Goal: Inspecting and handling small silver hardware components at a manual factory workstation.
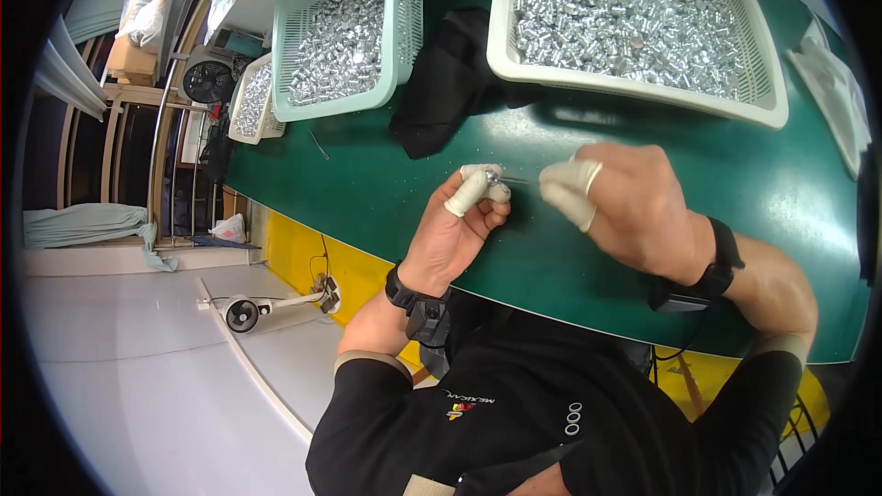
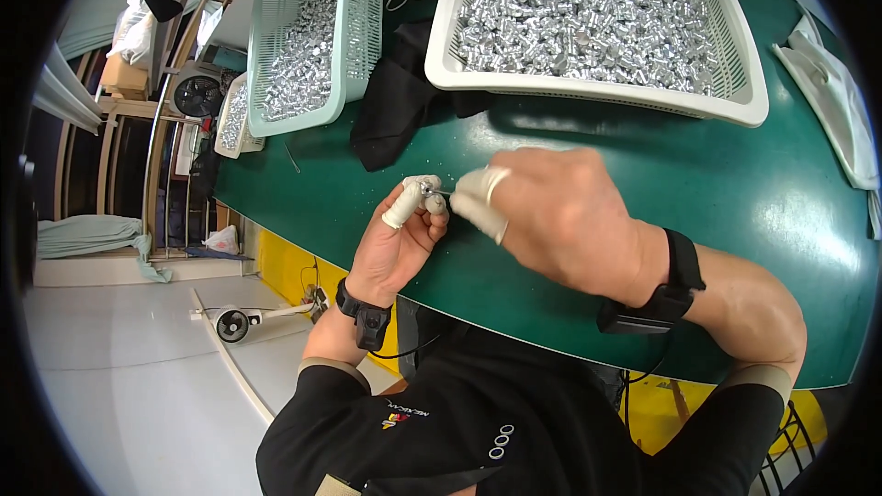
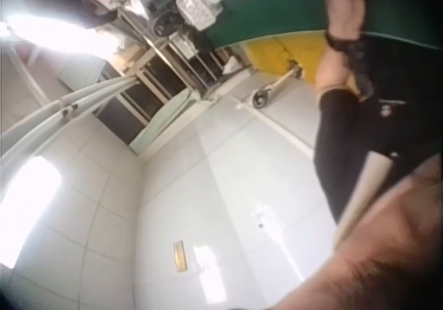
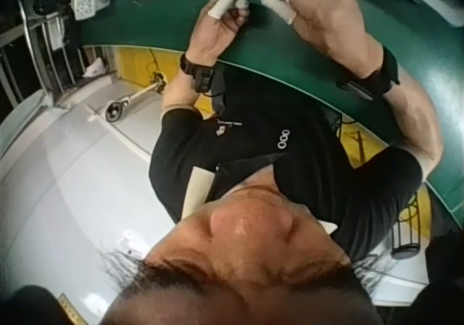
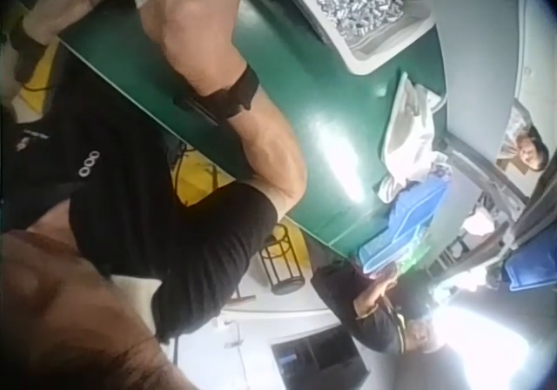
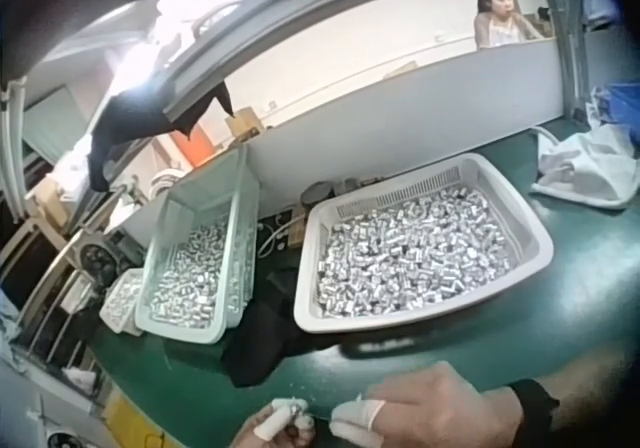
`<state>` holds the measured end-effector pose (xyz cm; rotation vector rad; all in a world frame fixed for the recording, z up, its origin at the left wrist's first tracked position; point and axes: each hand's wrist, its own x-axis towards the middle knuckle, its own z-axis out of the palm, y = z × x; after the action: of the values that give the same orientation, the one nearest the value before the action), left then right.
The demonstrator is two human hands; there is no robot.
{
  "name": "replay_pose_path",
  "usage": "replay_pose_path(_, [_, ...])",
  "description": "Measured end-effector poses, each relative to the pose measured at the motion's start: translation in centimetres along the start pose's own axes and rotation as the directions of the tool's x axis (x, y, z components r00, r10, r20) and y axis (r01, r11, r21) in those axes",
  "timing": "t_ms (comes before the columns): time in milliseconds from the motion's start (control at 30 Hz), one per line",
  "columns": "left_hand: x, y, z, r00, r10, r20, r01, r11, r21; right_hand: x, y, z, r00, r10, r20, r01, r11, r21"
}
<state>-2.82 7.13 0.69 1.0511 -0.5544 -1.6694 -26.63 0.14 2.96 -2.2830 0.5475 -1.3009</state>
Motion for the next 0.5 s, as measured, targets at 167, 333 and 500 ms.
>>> replay_pose_path(167, [0.1, -0.1, 0.2, 0.999, 0.008, -0.041, -0.009, 1.000, -0.026, -0.7, -0.8, 0.3, 0.985, -0.170, 0.015, 0.171, 0.976, -0.132])
replay_pose_path(333, [0.0, -0.4, -0.3, 0.999, 0.044, -0.028, -0.042, 0.997, 0.062, -0.1, -0.5, 0.0, 0.990, 0.127, 0.061, -0.131, 0.990, 0.060])
replay_pose_path(500, [-0.7, 0.0, -0.8, 0.990, 0.138, 0.020, -0.139, 0.967, 0.212, 0.0, -0.5, 0.1, 0.835, 0.524, 0.168, -0.540, 0.723, 0.430])
